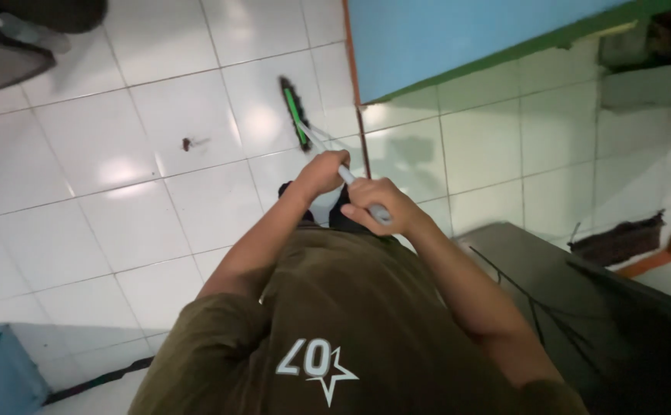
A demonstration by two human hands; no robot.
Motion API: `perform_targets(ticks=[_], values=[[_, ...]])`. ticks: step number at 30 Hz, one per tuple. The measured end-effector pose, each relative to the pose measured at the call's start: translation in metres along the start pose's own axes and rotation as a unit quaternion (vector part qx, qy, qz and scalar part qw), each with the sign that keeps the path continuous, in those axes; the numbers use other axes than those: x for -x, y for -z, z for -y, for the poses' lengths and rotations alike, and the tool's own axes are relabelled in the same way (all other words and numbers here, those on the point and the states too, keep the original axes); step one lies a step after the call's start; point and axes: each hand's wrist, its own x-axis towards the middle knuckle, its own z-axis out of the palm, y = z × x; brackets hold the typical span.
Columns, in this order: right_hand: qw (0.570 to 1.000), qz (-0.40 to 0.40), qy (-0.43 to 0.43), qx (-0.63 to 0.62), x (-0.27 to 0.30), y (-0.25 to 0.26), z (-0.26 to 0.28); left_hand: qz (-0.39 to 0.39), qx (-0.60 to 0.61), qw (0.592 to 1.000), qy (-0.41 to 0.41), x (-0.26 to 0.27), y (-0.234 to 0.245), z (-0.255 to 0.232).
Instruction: Sweep the floor using a broom to collect debris.
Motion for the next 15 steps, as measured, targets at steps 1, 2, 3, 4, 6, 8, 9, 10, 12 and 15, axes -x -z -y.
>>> perform_targets(ticks=[1,2,3,4,6,8,9,10,12,15], values=[[1.0,0.001,0.001,-0.003,-0.002,0.0,0.011,0.0,-0.001,1.0,0.003,0.003,0.007,-0.012],[1.0,-0.005,0.006,-0.003,-0.003,0.0,0.022,-0.022,0.019,0.999,0.013,0.006,0.014,-0.024],[1.0,-0.01,0.009,0.0,-0.003,0.001,0.033,-0.045,0.042,0.998,0.022,0.008,0.018,-0.038],[1.0,-0.008,0.008,-0.002,-0.003,-0.001,0.04,-0.046,0.043,0.998,0.025,0.006,0.016,-0.042],[0.999,-0.005,0.018,0.033,-0.007,-0.006,0.052,-0.053,0.063,0.997,0.01,0.0,0.014,-0.05],[0.998,0.0,0.024,0.06,-0.011,-0.006,0.048,-0.055,0.072,0.996,-0.008,-0.011,0.011,-0.059],[0.996,0.002,0.024,0.088,-0.011,-0.005,0.047,-0.053,0.085,0.995,-0.027,-0.017,0.007,-0.064],[0.996,0.003,0.025,0.089,-0.009,-0.001,0.034,-0.054,0.085,0.995,-0.028,-0.024,0.004,-0.064],[0.994,0.011,0.022,0.108,-0.004,0.006,0.009,-0.019,0.102,0.994,0.017,-0.037,-0.003,-0.061],[0.997,0.017,0.003,0.08,0.011,0.021,-0.045,-0.033,0.115,0.992,-0.046,-0.06,-0.042,-0.008]])
